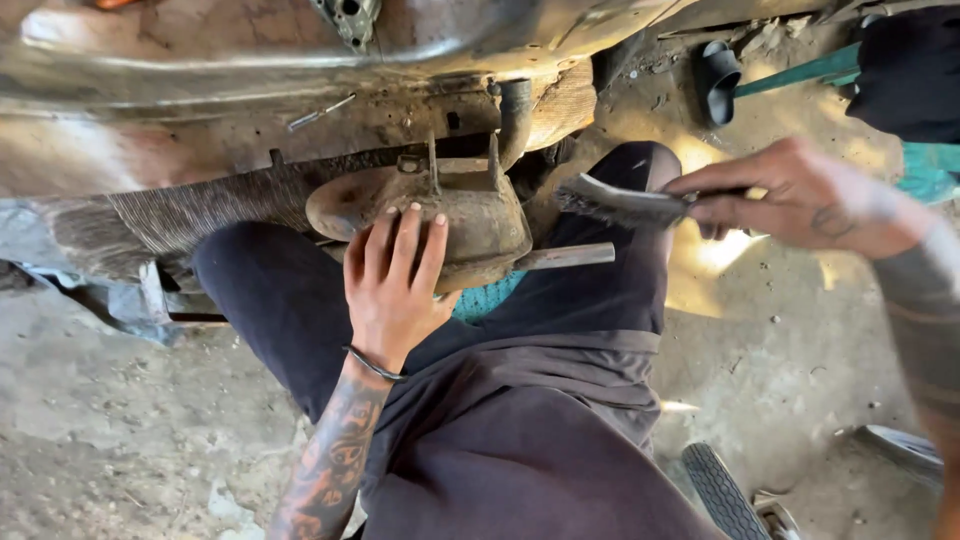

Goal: The person sits on the floor and scrubs a metal part with a wire brush. They then use a screwdriver to scrape the surface of the part.

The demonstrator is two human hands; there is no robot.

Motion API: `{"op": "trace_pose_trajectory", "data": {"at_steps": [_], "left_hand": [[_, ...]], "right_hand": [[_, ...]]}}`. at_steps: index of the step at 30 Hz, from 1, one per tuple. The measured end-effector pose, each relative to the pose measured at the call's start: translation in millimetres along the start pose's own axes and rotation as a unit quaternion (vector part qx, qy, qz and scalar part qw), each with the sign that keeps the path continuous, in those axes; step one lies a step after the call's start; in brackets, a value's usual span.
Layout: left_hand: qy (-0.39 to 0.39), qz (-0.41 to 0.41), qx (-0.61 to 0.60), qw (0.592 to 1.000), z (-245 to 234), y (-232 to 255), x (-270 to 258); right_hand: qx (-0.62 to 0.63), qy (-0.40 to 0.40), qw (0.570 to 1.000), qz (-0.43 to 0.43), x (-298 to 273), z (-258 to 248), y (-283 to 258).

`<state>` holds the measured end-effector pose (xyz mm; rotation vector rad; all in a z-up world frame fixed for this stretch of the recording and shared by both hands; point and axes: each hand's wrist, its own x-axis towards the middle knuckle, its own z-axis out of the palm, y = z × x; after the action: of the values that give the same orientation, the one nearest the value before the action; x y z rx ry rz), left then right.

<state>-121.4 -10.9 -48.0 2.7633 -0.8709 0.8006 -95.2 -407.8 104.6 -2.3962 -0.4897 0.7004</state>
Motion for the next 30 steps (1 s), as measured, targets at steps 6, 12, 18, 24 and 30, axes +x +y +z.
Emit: {"op": "trace_pose_trajectory", "data": {"at_steps": [6,12,18,24,30], "left_hand": [[0.018,-0.01,-0.031,0.999,-7.7,9.9,-8.1],[0.028,-0.024,-0.017,0.999,-9.7,14.9,-6.1],[0.023,-0.049,-0.014,0.998,-9.5,20.9,-3.4],[0.007,-0.062,-0.017,0.998,0.1,14.4,-17.9],[0.026,-0.079,-0.017,0.996,5.1,16.7,-20.3]], "right_hand": [[0.192,0.067,0.962,0.181,-17.8,95.5,-33.6],[0.25,0.157,0.919,0.262,-43.0,125.3,-70.6],[0.226,0.104,0.921,0.299,-20.5,140.2,-96.8],[0.134,0.057,0.939,0.311,-12.6,138.3,-123.2],[0.087,0.042,0.937,0.335,-13.3,139.5,-145.2]]}}
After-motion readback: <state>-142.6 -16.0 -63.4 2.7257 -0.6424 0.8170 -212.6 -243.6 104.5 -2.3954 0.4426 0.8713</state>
